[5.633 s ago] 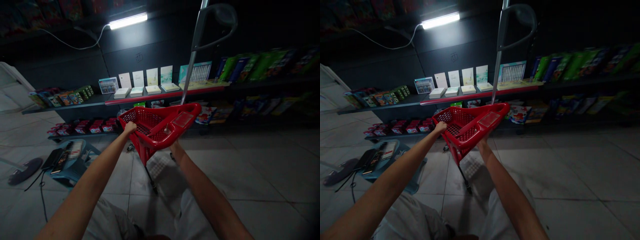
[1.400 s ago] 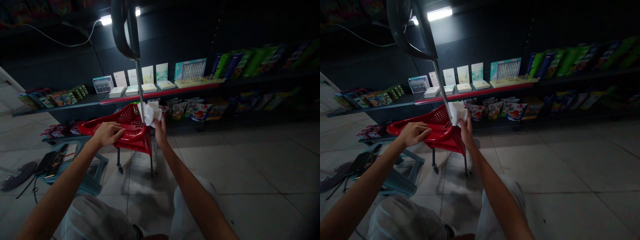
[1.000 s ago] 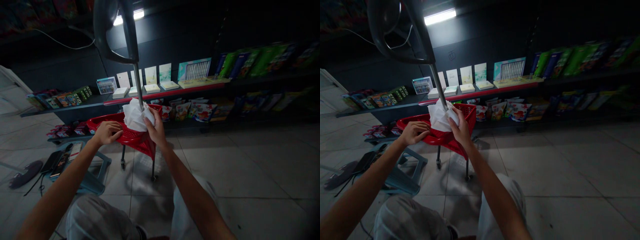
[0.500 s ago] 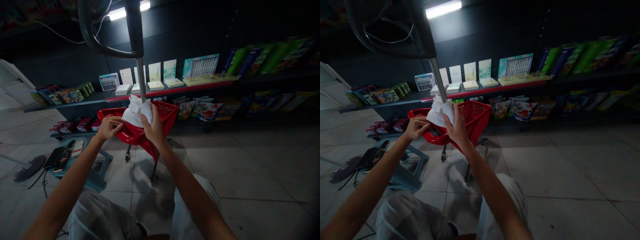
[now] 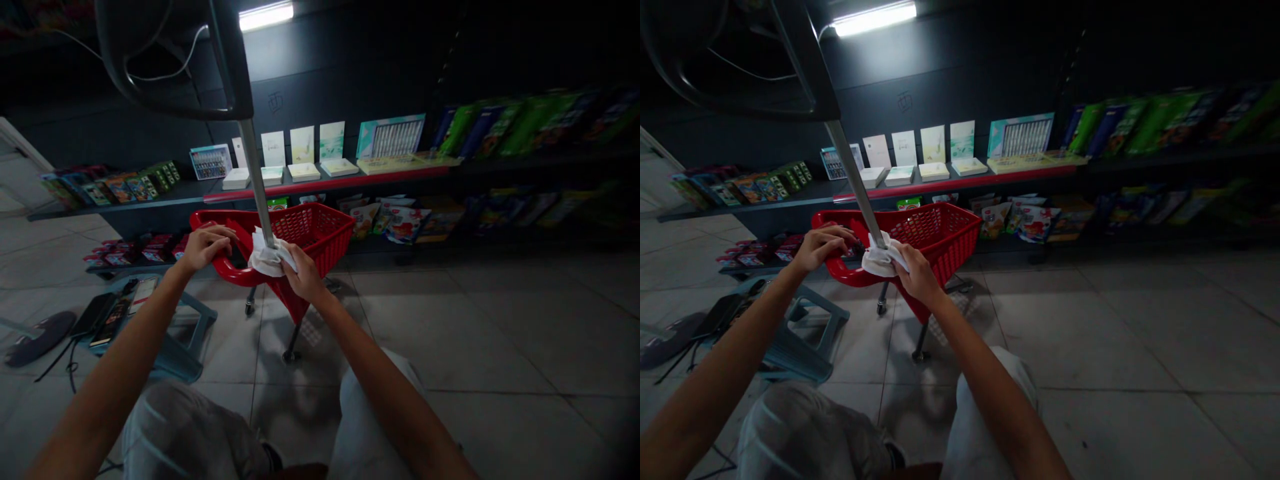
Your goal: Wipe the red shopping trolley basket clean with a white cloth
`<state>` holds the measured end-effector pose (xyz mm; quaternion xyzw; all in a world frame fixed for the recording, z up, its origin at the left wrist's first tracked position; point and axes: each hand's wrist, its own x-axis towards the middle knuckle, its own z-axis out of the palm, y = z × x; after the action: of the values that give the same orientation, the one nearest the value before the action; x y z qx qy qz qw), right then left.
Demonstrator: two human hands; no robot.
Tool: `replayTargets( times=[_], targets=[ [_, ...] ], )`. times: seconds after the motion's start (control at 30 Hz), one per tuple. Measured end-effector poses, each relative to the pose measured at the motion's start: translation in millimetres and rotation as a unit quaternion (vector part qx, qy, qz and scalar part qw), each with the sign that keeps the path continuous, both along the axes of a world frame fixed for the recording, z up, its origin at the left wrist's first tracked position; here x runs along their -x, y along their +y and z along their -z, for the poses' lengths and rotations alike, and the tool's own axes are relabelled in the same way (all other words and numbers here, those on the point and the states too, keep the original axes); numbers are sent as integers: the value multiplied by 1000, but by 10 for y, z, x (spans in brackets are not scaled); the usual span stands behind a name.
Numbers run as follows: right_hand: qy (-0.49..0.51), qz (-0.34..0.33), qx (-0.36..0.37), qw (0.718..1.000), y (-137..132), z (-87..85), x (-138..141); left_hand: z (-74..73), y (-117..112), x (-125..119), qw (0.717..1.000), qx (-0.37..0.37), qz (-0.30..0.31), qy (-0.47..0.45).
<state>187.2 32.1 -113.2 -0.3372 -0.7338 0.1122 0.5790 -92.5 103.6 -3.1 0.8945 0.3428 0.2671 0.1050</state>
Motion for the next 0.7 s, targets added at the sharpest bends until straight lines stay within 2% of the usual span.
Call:
replayTargets(
  times=[0.17, 0.27, 0.37, 0.43, 0.5, 0.6, 0.7],
  targets=[
    [-62, -14, -10, 998, 56, 39, -14, 7, 114, 160, 999, -27, -17, 7],
    [-93, 4, 2, 996, 141, 63, -12, -51, 217, 255, 998, -27, -35, 36],
    [-117, 22, 24, 993, 272, 99, -32, -142, 340, 250, 990, -18, -118, 78],
    [-133, 39, 43, 989, 362, 133, -52, -181, 404, 174, 972, -10, -208, 113],
    [-147, 59, 64, 985, 436, 168, -65, -178, 431, 62, 951, -1, -272, 149],
    [-166, 77, 84, 979, 501, 204, -60, -113, 406, -92, 931, -6, -313, 187],
    [-175, 76, 89, 978, 516, 221, -32, -67, 352, -156, 923, -10, -324, 207]
  ],
)
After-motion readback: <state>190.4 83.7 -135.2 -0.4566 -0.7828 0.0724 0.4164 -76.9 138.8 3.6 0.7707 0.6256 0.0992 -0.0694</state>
